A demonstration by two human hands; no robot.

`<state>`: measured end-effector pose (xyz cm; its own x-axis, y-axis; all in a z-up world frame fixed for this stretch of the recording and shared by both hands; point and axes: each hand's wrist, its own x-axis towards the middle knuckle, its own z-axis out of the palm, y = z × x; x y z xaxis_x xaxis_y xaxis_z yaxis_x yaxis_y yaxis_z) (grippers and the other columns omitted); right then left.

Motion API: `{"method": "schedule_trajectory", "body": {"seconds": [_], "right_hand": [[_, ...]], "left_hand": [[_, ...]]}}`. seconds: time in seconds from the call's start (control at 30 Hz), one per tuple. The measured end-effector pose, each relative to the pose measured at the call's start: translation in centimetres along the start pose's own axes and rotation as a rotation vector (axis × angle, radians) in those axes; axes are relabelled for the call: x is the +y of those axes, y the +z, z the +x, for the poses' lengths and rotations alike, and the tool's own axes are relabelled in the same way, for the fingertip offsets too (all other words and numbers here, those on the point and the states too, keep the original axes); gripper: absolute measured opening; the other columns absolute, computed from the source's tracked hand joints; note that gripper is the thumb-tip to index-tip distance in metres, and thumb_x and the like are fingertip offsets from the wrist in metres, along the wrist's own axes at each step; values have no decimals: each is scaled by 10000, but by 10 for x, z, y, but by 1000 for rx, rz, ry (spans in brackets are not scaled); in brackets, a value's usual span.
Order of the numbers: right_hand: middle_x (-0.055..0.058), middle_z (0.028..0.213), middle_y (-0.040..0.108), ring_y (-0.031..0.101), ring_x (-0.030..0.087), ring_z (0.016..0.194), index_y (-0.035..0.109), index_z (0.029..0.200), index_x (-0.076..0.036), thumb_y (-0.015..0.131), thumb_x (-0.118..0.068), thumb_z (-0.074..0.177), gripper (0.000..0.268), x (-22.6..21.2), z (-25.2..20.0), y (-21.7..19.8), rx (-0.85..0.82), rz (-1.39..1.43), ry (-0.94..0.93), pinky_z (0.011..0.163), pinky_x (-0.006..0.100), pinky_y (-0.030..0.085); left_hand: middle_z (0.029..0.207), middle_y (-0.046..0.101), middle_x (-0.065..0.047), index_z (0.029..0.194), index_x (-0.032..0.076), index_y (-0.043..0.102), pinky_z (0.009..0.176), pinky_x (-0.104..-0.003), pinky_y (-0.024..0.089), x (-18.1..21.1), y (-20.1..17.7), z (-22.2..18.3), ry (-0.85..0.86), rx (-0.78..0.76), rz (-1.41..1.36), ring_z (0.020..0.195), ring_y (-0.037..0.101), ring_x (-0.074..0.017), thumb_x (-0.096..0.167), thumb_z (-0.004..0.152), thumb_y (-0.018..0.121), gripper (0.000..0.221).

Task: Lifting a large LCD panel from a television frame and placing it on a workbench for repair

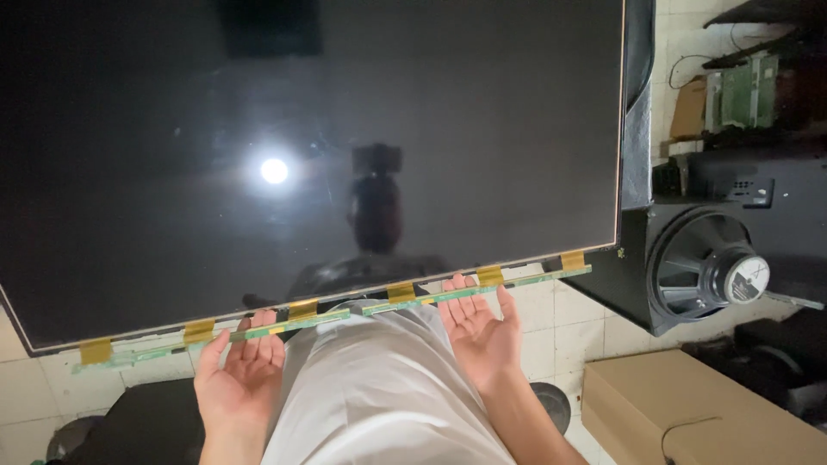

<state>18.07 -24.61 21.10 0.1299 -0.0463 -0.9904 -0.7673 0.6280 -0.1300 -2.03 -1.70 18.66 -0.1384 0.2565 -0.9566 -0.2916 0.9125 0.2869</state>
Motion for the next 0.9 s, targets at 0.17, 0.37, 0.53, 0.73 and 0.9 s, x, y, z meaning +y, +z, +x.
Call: {"method": "schedule_trajectory", "body": {"seconds": [0.17, 0.37, 0.53, 0.73, 0.9], "right_hand": [[20, 1495, 716, 654, 182, 1444, 640, 1441, -141, 540, -506, 1060, 537, 1, 11, -6, 7, 84, 30, 1281, 364, 449], [23, 1515, 722, 673, 182, 1397, 632, 1485, -135, 593, -513, 1002, 614, 2, 25, -17, -31, 120, 34, 1254, 364, 479], [4, 1434, 713, 674, 175, 1346, 635, 1445, -134, 606, -529, 1010, 588, 2, 26, -16, -34, 108, 20, 1258, 370, 477], [-8, 1266, 671, 645, 179, 1296, 637, 1301, -168, 596, -586, 1021, 506, 1, 41, -30, -106, 61, -43, 1235, 374, 466], [-13, 1216, 665, 651, 167, 1235, 631, 1297, -192, 600, -569, 1018, 470, -1, 14, -29, -145, 58, -95, 1184, 359, 505]], "left_hand": [[1273, 780, -202, 1190, 95, 589, 784, -253, 512, -4, 2, 1, 10, 2, -68, 1018, 713, -184, 217, 927, 724, 320], [1248, 793, -182, 1271, 53, 630, 759, -248, 501, -6, -4, 8, 5, -39, -37, 821, 616, -128, 265, 949, 728, 398], [1207, 749, -177, 1207, -8, 605, 697, -261, 461, -10, -9, 23, 33, -75, -27, 748, 533, -148, 274, 963, 723, 391], [1045, 690, -157, 1092, 14, 663, 673, -307, 440, -12, -20, 27, 99, -166, 48, 673, 479, -167, 321, 995, 705, 325], [1076, 703, -126, 1133, 87, 670, 736, -310, 457, -5, -29, 4, 95, -212, 2, 837, 614, -159, 328, 1003, 702, 275]]}}
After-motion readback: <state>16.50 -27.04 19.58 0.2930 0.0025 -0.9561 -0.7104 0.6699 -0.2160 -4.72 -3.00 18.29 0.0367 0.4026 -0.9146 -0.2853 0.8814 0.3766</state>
